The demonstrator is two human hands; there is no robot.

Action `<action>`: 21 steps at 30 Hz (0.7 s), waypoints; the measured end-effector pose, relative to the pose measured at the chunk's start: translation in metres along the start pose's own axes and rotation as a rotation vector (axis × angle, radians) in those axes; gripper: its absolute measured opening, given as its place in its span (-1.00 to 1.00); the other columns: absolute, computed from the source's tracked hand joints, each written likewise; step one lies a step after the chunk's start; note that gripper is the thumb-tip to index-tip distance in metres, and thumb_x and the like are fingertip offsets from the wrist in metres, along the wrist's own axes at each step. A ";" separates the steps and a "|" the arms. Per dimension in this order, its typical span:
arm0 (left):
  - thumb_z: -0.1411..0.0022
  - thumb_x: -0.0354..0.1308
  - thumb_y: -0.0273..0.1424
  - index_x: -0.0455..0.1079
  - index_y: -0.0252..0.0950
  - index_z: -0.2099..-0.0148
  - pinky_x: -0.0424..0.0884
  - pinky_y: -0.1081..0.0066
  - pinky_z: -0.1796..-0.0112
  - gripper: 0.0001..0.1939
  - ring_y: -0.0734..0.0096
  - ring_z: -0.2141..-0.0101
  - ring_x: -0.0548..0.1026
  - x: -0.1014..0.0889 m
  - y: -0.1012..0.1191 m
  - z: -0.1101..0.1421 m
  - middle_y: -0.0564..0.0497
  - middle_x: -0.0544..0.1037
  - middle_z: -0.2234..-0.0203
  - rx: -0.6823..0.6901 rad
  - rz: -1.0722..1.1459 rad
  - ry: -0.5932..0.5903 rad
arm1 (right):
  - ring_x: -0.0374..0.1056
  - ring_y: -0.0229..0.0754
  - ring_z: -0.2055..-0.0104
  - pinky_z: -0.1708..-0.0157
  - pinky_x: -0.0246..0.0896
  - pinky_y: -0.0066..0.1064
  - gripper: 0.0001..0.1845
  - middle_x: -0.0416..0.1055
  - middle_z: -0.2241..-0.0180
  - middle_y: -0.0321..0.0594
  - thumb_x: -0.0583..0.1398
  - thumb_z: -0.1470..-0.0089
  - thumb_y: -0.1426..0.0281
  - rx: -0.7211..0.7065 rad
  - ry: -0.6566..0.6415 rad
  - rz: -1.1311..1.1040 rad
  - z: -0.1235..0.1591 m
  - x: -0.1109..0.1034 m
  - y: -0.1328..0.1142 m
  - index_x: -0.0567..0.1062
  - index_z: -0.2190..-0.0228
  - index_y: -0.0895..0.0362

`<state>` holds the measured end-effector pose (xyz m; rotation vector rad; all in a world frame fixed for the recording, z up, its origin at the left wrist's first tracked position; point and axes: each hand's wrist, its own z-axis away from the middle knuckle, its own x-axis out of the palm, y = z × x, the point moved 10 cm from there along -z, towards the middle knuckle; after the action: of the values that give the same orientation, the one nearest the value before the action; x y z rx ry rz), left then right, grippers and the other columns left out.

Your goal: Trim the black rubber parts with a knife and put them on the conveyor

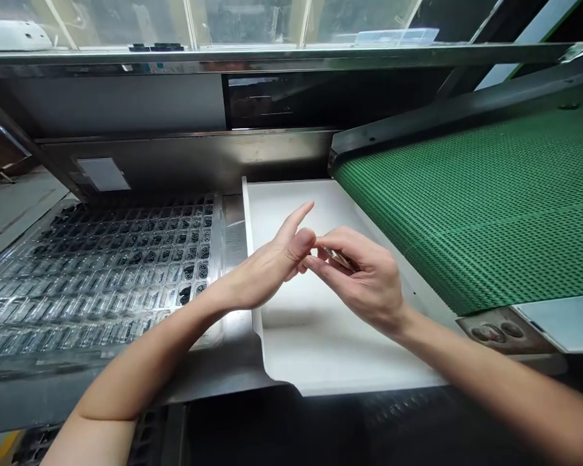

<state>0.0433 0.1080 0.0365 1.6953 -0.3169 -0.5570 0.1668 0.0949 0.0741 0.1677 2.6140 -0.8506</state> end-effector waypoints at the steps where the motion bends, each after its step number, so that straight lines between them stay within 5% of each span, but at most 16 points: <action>1: -0.56 -0.21 0.28 -0.29 -0.06 -0.73 0.40 0.14 -0.03 -0.05 0.20 0.15 0.45 0.000 0.001 0.000 -0.09 0.53 0.13 0.004 -0.023 0.002 | 0.16 -0.30 0.44 0.47 0.06 -0.38 -0.89 0.42 0.34 -0.32 0.38 -0.35 0.51 0.009 0.010 0.002 0.000 -0.001 0.002 0.66 0.13 0.08; 6: -0.54 -0.24 0.31 -0.39 0.01 -0.73 0.36 -0.02 -0.14 -0.04 0.09 0.06 0.51 0.002 0.003 0.002 -0.17 0.55 -0.14 0.022 -0.197 0.003 | 0.09 -0.33 0.47 0.53 0.00 -0.39 -0.93 0.43 0.29 -0.31 0.40 -0.34 0.46 0.074 0.024 -0.029 -0.001 -0.001 0.010 0.63 0.16 0.10; 12: -0.56 -0.10 0.26 -0.32 -0.08 -0.73 0.40 0.06 -0.12 -0.02 0.11 0.03 0.53 0.004 0.005 0.002 -0.16 0.56 -0.06 0.110 -0.170 0.065 | 0.08 -0.34 0.47 0.52 0.00 -0.38 -0.93 0.45 0.25 -0.29 0.38 -0.32 0.45 0.157 0.028 -0.079 0.001 0.001 0.017 0.57 0.22 0.10; 17: -0.57 0.14 0.07 -0.03 -0.14 -0.67 0.50 0.25 0.14 -0.15 0.36 0.33 0.51 0.000 -0.007 -0.004 -0.05 0.57 0.15 0.116 0.172 0.141 | 0.10 -0.33 0.49 0.54 0.01 -0.37 -0.91 0.44 0.24 -0.27 0.38 -0.33 0.42 0.197 0.056 -0.108 0.001 -0.006 0.015 0.55 0.22 0.08; 21: -0.26 0.52 -0.03 0.40 -0.31 -0.26 0.59 0.26 0.31 -0.28 0.39 0.45 0.55 0.000 -0.015 -0.015 0.02 0.57 0.29 0.120 0.462 0.159 | 0.19 -0.32 0.47 0.55 0.09 -0.39 -0.91 0.47 0.21 -0.25 0.39 -0.34 0.41 0.141 0.125 -0.082 0.001 -0.019 0.005 0.58 0.18 0.05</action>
<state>0.0502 0.1236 0.0232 1.6951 -0.6150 -0.0622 0.1858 0.0987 0.0781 0.1575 2.6915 -1.0866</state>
